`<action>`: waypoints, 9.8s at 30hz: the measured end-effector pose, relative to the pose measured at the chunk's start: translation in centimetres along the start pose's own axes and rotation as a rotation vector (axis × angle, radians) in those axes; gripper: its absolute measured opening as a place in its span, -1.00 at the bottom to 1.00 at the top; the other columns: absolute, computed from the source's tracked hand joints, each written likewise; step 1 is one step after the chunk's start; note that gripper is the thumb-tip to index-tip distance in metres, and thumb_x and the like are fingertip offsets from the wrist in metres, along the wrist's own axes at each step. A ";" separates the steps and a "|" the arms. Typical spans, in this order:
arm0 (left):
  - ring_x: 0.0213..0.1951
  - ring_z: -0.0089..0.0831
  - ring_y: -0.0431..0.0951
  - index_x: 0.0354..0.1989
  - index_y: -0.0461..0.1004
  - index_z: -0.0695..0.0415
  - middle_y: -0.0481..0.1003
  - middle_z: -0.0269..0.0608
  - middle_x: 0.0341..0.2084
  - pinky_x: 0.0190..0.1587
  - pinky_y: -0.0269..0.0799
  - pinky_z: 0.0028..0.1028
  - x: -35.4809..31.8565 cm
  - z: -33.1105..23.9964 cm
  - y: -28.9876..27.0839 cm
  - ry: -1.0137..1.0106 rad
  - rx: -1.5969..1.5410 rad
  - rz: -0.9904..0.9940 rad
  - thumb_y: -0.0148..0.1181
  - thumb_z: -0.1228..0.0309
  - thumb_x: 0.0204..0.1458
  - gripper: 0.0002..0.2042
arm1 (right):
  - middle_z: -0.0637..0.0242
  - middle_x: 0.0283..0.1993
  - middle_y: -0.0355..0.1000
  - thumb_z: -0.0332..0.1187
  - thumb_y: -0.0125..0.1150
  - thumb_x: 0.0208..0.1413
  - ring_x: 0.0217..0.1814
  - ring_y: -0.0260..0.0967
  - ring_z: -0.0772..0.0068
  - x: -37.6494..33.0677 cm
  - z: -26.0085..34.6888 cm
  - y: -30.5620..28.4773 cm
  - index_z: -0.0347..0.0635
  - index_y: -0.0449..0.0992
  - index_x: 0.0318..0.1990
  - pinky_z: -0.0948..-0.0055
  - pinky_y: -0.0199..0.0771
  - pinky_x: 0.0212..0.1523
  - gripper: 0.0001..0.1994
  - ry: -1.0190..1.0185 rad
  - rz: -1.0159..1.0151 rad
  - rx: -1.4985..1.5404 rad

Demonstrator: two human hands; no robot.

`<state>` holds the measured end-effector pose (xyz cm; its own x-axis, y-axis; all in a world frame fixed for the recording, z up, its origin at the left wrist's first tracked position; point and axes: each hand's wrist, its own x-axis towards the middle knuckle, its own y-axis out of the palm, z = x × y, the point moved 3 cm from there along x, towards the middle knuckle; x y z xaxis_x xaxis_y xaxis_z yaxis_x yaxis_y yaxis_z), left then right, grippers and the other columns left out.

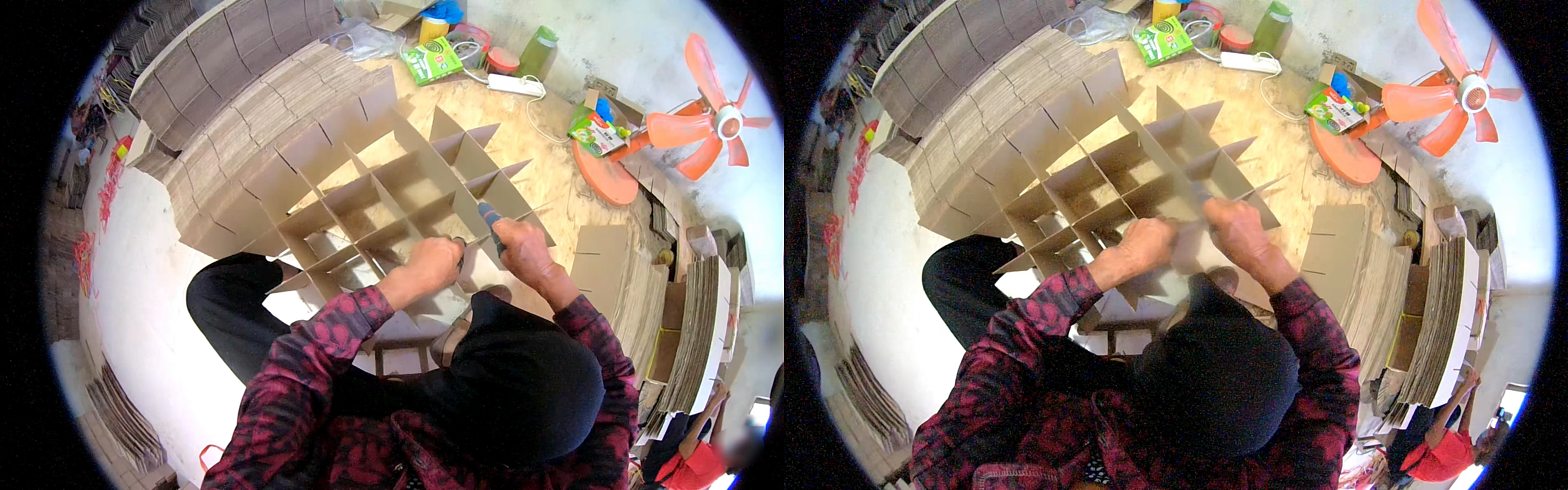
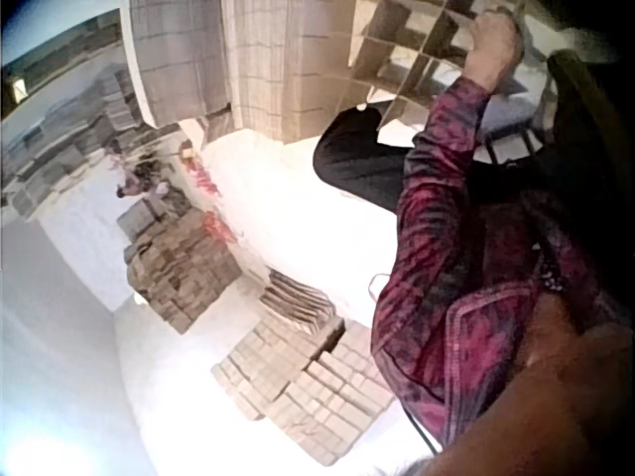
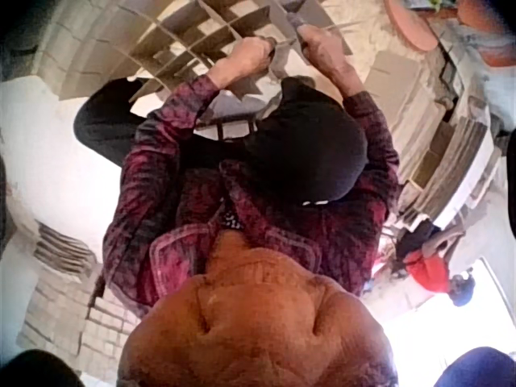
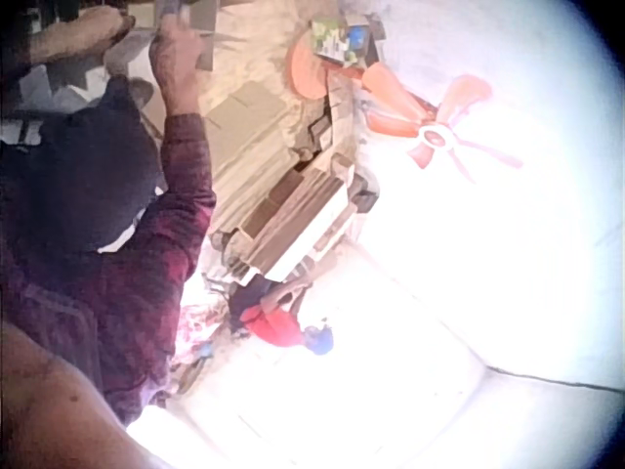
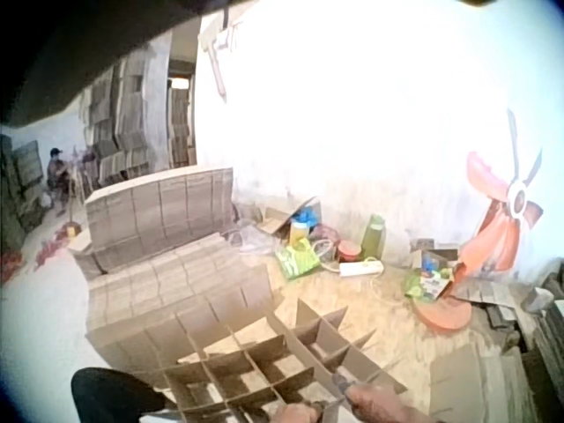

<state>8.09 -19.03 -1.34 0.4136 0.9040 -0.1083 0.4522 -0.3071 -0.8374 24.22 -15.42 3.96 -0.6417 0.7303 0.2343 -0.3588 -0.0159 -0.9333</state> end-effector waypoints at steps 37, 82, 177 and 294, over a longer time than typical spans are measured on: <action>-0.31 0.11 0.51 -0.22 0.47 0.15 0.49 0.11 -0.42 -0.31 0.43 -0.15 -7.8 5.4 -6.7 0.082 0.088 -0.072 0.03 0.72 -0.24 -0.65 | 0.01 0.17 0.23 -0.41 0.25 -0.20 0.22 0.16 -0.08 -28.3 0.6 -7.2 -0.29 0.41 -0.13 0.01 0.19 0.18 -0.61 0.664 -0.265 -0.355; -0.06 0.06 0.41 -0.09 0.40 0.23 0.43 0.09 -0.15 -0.05 0.35 -0.14 6.9 22.1 -18.3 -0.100 0.306 -0.681 0.22 0.47 -0.12 -0.65 | 0.30 -0.08 0.38 -0.49 0.13 0.13 -0.03 0.28 0.47 6.2 -6.8 -1.0 -0.35 0.31 0.00 0.48 0.31 0.01 -0.70 0.650 -0.461 0.815; -0.29 0.00 0.54 -0.28 0.43 0.17 0.51 0.04 -0.45 -0.23 0.45 -0.13 13.2 8.8 -8.6 0.157 0.279 0.116 0.13 0.51 -0.18 -0.78 | 0.06 -0.34 0.40 -0.67 0.07 -0.18 -0.40 0.40 -0.06 6.0 -5.8 -0.7 -0.15 0.34 0.10 0.11 0.36 -0.46 -0.44 0.321 -0.311 -0.005; -0.16 0.14 0.47 -0.15 0.36 0.30 0.45 0.23 -0.25 -0.13 0.39 -0.11 -9.1 7.9 -6.6 -0.076 -0.077 -0.031 0.19 0.24 -0.01 -0.61 | -0.20 0.30 0.04 -0.45 0.26 -0.13 0.31 0.03 -0.24 -25.5 -5.2 -5.7 -0.32 0.23 0.18 0.05 0.06 0.28 -0.38 0.905 -0.103 -0.311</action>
<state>-4.92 -22.91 0.94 0.3382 0.9327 -0.1254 0.5242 -0.2974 -0.7980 46.18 -30.44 1.88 0.1956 0.9704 0.1415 -0.1050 0.1642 -0.9808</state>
